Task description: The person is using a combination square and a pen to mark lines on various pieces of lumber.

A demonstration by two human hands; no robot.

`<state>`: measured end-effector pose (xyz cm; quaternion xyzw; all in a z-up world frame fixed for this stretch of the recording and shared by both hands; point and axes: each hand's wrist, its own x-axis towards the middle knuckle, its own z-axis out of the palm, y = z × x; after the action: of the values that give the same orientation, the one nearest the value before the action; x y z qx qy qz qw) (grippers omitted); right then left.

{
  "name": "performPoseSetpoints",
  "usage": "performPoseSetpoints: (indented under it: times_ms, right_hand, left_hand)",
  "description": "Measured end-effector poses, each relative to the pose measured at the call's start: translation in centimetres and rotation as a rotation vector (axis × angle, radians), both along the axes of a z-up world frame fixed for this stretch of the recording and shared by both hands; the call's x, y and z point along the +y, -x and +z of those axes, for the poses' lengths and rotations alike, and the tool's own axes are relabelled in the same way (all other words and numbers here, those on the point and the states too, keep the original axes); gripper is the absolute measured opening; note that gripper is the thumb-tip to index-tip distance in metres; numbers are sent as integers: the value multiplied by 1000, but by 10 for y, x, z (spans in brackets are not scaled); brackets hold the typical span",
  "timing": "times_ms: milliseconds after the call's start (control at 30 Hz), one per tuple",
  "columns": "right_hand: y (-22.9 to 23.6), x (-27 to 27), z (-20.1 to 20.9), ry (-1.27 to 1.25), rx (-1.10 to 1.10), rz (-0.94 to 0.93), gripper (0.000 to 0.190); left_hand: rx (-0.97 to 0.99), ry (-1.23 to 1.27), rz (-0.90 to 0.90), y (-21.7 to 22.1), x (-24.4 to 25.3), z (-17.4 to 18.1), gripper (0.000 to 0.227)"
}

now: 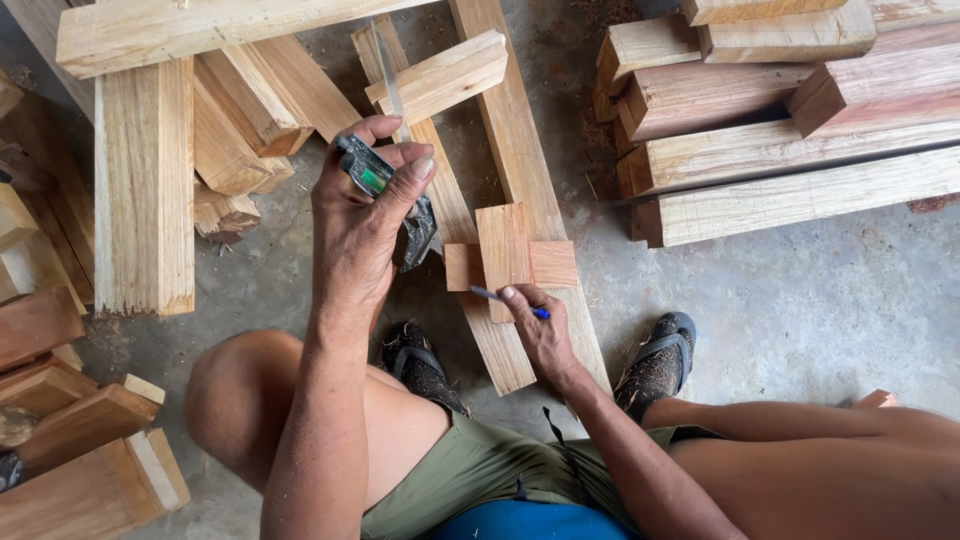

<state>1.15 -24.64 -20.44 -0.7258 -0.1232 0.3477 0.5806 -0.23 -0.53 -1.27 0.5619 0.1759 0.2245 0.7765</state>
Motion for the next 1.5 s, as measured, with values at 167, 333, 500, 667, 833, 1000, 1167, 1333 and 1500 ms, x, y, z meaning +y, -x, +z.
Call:
performPoseSetpoints:
  times_ms: [167, 333, 500, 667, 833, 1000, 1167, 1333, 1500]
  right_hand:
    - [-18, -6, 28, -69, 231, -357, 60]
    - [-24, -1, 80, -689, 761, -371, 42]
    - [-24, -17, 38, -920, 1123, -540, 34]
    - [-30, -32, 14, -1093, 1169, -616, 33]
    - [-36, -44, 36, -1108, 1219, -625, 28]
    - [-63, -64, 57, -783, 732, -555, 42]
    - [-84, -86, 56, -828, 275, -675, 38]
    - [-80, -90, 66, -865, 289, -764, 36]
    - [-70, -93, 70, -872, 366, -832, 37]
  left_hand:
    - [-248, 101, -29, -13, -25, -34, 48]
    - [-41, -267, -84, -16, -85, -63, 54]
    - [-1, -403, -227, -22, -110, -86, 54]
    - [-88, -626, -334, -17, -123, -93, 49]
    - [-36, -652, -366, -18, -123, -91, 62]
    - [198, -539, -422, -20, -99, -132, 82]
    - [917, -892, -309, -12, -75, -233, 79]
    - [988, -911, -149, -17, -117, -263, 103]
    - [996, -856, -172, -12, -133, -256, 100]
